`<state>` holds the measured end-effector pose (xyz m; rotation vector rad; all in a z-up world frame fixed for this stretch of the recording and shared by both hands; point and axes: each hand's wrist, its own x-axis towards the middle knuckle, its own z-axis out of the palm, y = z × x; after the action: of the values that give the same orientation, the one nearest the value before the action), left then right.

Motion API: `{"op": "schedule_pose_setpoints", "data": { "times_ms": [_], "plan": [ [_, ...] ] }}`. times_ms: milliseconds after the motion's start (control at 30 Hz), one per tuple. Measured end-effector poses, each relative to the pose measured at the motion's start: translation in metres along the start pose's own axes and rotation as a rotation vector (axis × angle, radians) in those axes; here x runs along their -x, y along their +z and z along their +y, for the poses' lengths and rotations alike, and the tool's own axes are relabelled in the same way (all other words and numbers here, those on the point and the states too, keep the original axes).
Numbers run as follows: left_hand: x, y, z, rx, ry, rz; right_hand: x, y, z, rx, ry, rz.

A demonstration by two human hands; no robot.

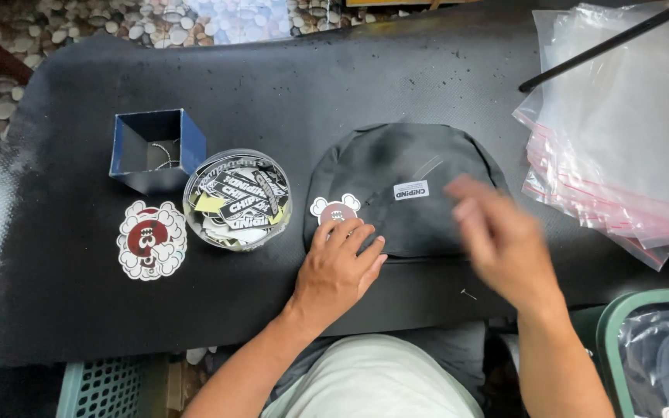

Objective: Applying a sticker to a bag, cleaning it with a brush, and then placing it into a plastic zip-lock sleeve and sealing it.

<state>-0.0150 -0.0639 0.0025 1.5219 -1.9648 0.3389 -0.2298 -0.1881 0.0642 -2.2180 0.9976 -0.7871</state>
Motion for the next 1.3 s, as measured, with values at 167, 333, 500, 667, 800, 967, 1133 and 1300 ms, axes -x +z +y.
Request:
{"op": "schedule_pose_setpoints", "data": {
  "times_ms": [167,333,500,667,800,967,1133,1300],
  "plan": [
    [0.002,-0.002,0.003,0.007,-0.002,-0.015,0.026,-0.011,0.038,0.422,0.064,0.280],
    [-0.003,-0.001,0.002,-0.012,0.003,-0.026,0.051,-0.026,0.040,-0.037,0.192,-0.102],
    [-0.002,-0.001,0.003,-0.035,0.016,-0.008,0.068,-0.049,0.015,0.092,0.230,0.122],
    [0.001,0.004,0.003,-0.063,0.010,-0.019,0.088,-0.043,0.024,0.301,0.268,0.251],
    [0.000,0.004,0.002,-0.058,0.014,-0.017,0.094,-0.038,0.001,0.085,0.210,0.241],
    [0.000,0.003,0.002,-0.047,0.027,0.015,0.064,-0.014,0.010,0.007,0.220,0.355],
    [0.015,0.025,-0.005,-0.011,0.049,0.115,0.016,0.020,0.022,-0.351,0.024,0.053],
    [0.013,0.024,-0.004,-0.006,0.056,0.130,-0.021,0.038,0.022,-0.171,-0.097,0.212]
  ]
}}
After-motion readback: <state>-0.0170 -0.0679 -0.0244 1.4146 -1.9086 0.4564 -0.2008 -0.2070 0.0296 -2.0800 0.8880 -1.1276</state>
